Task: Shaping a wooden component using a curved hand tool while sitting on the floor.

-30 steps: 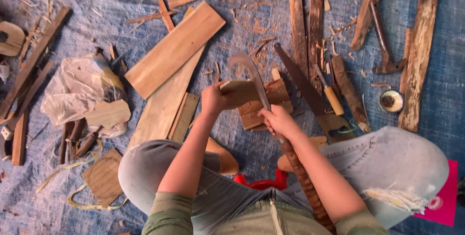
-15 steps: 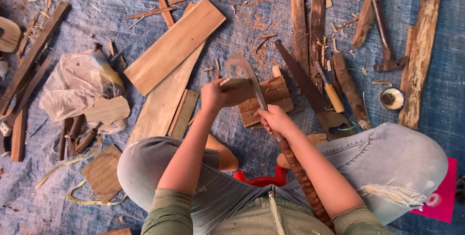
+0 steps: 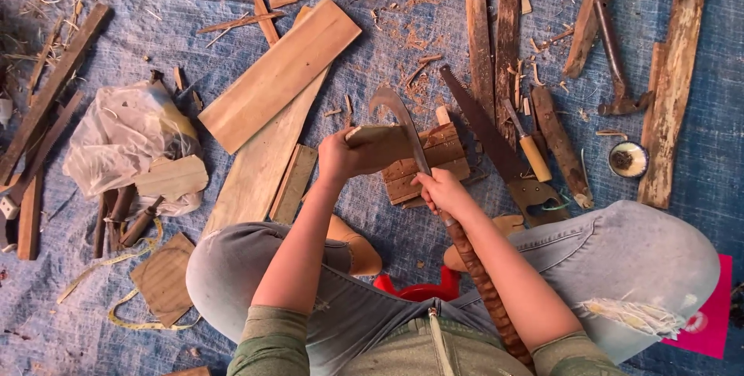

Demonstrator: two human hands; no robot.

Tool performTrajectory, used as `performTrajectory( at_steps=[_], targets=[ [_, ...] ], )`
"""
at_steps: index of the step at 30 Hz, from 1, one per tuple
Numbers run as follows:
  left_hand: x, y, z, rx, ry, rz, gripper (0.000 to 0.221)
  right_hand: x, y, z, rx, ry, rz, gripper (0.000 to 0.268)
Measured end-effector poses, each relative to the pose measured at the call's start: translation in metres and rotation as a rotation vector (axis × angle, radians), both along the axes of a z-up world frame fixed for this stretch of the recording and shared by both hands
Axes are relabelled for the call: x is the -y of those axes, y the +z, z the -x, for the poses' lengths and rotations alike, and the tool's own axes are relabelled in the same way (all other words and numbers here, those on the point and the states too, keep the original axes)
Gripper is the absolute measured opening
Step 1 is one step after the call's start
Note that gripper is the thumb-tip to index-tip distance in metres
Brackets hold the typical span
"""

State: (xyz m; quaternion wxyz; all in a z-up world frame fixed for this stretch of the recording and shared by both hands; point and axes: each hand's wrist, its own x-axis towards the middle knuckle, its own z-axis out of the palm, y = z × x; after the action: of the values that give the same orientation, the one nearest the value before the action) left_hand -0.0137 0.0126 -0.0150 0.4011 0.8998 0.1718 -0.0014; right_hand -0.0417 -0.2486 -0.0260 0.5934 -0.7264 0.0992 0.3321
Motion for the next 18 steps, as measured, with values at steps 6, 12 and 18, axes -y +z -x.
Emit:
performTrajectory(
  at_steps=[6, 12, 18],
  targets=[
    [-0.017, -0.020, -0.013, -0.097, 0.043, 0.119, 0.022, 0.048, 0.077, -0.027, 0.210, -0.092, 0.206, 0.028],
    [0.012, 0.031, -0.002, -0.047, 0.074, 0.612, 0.027, 0.127, 0.126, -0.040, 0.267, -0.237, 0.436, 0.045],
    [0.053, 0.054, 0.009, -0.038, 0.090, 0.899, 0.036, 0.181, 0.099, -0.088, 0.200, -0.375, 0.206, 0.062]
  ],
)
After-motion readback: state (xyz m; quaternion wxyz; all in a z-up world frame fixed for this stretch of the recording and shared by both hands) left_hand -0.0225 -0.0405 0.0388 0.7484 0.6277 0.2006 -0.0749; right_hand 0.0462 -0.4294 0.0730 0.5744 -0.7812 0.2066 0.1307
